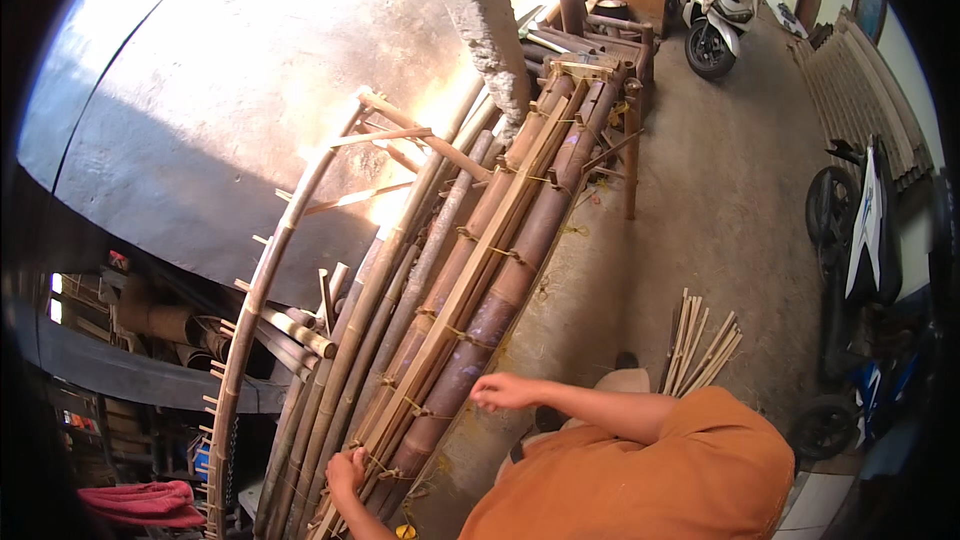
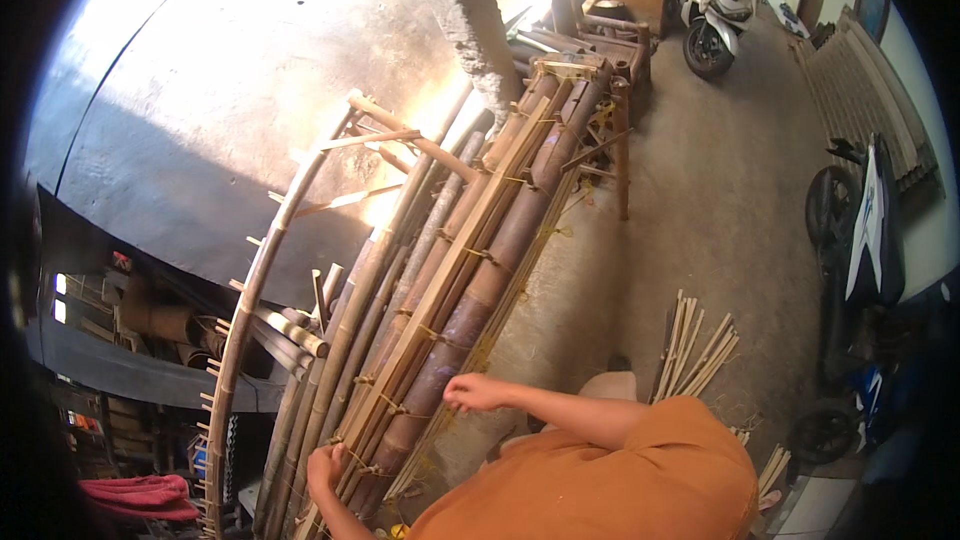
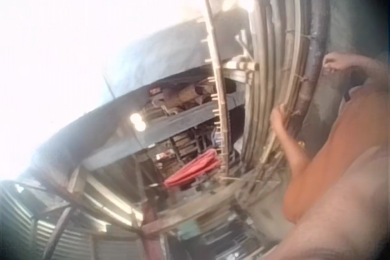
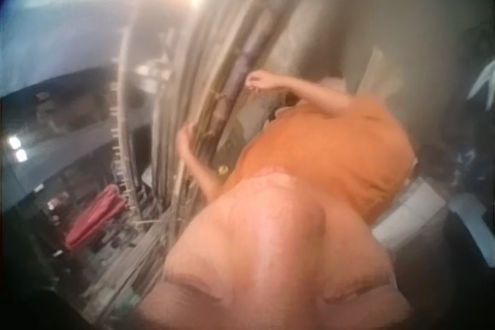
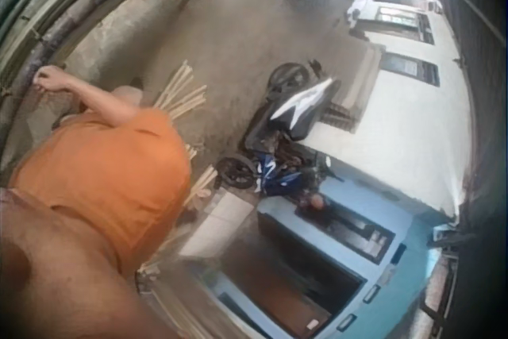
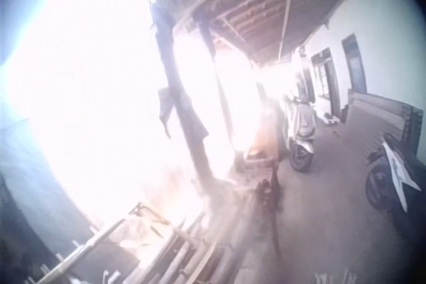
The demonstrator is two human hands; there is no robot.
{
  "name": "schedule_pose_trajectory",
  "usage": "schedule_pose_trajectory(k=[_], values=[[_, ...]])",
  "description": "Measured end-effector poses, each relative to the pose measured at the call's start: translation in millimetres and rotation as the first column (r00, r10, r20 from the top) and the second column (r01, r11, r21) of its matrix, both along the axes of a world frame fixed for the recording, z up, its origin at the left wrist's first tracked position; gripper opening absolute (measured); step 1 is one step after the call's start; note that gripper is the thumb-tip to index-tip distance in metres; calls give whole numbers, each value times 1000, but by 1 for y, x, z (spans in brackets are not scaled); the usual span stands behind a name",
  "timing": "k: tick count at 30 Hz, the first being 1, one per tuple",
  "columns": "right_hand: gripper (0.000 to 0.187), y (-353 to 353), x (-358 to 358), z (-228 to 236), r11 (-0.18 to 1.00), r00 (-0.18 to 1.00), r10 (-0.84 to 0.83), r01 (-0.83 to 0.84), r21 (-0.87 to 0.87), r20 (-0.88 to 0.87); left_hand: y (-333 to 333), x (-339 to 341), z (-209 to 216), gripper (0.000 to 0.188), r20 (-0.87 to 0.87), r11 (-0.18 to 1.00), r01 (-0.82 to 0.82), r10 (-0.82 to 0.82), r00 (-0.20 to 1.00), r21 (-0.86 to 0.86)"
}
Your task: The person sits on the floor and gathers thin bamboo strips, then stands to tie them onto a horizontal bamboo rack using yellow string. The person repeatedly wraps and knots the string to secure the strips in place.
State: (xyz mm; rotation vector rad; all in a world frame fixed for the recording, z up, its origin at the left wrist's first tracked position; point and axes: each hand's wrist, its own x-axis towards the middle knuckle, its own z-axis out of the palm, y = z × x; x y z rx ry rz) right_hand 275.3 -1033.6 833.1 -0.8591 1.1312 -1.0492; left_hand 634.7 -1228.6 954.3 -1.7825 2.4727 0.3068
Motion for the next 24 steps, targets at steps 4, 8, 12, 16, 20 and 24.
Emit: schedule_pose_trajectory(k=[4, 8, 12, 16, 20, 24], values=[[26, 66, -114, -39, 952, 968, -248, 252, 175, -43, 12, -148, 37, 35, -120, 993, -73, 62, 991, -88], [21, 126, -236, -43, 859, 900, -427, 433, 274, -86, 21, -352, 23, 37, -576, 989, 147, -140, 806, -35], [22, 168, -343, -11, 837, 862, -478, 505, 210, -167, 46, -559, 12, 40, -617, 918, 391, -348, 706, -71], [24, 179, -435, -7, 825, 838, -503, 539, 173, -210, 1, -658, -40, 38, -367, 859, 492, -508, 779, -144], [24, 211, -506, -6, 708, 713, -676, 699, 105, -189, -3, -720, -59, 23, -182, 832, 547, -526, 831, 94], [22, 214, -537, -13, 595, 638, -757, 762, 256, -139, 11, -739, -40, 20, -419, 835, 548, -513, 749, -41]])
